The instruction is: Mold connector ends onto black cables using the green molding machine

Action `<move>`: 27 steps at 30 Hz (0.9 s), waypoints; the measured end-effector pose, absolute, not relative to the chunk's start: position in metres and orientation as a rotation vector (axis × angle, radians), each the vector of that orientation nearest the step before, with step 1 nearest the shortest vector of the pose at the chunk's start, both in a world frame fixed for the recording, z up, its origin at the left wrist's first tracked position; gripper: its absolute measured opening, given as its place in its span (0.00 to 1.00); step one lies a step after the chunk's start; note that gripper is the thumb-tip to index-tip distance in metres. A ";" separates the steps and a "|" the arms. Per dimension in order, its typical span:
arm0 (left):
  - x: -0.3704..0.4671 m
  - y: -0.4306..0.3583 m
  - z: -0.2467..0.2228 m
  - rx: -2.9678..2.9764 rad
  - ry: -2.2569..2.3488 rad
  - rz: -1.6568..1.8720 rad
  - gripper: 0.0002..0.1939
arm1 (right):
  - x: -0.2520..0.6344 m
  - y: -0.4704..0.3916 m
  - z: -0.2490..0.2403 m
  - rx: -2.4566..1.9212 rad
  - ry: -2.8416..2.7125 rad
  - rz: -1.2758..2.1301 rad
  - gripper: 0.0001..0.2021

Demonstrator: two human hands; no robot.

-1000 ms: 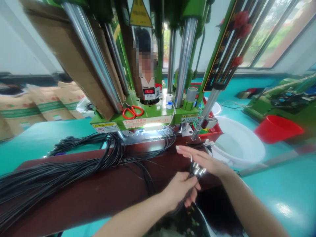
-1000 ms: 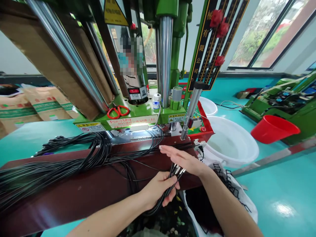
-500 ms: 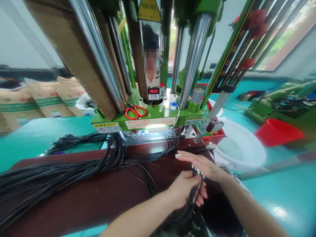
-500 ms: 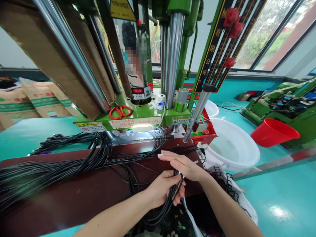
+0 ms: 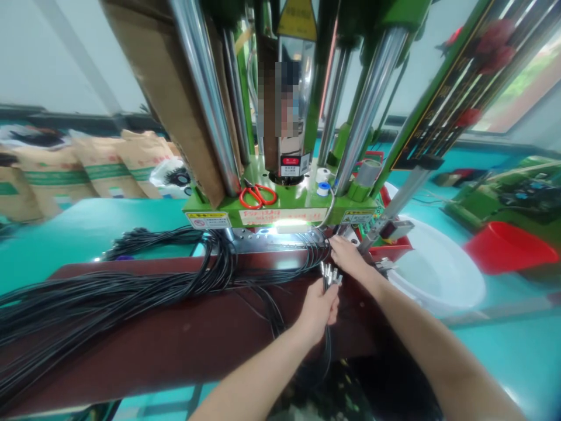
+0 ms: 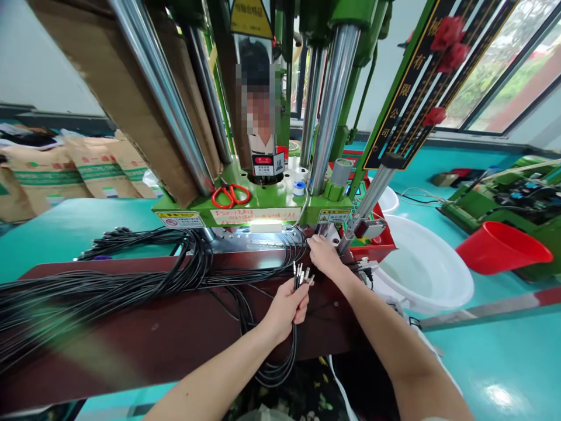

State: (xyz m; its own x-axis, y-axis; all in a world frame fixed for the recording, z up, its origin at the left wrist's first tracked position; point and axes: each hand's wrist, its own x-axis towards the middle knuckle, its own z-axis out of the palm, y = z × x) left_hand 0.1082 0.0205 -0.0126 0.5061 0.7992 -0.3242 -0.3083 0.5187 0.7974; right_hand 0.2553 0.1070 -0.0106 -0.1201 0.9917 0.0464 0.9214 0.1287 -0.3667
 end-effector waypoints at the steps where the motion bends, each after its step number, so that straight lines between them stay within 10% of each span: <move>1: 0.108 0.020 -0.013 0.762 0.760 0.745 0.20 | 0.254 0.107 -0.009 -1.881 -2.159 0.381 0.16; 16: 0.104 0.005 -0.012 0.919 0.724 0.725 0.16 | 0.267 -0.044 0.022 -1.765 -1.165 1.425 0.10; 27: 0.119 -0.006 -0.017 1.555 0.839 0.639 0.10 | 0.233 -0.069 -0.006 -1.395 -0.548 1.153 0.18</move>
State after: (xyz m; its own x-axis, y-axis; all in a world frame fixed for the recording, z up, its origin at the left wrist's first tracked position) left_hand 0.1186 -0.0057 -0.0169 0.5892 0.8059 -0.0587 0.1574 -0.0432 0.9866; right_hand 0.2334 -0.0688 -0.0065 0.4011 0.8596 -0.3164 -0.2975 -0.2045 -0.9326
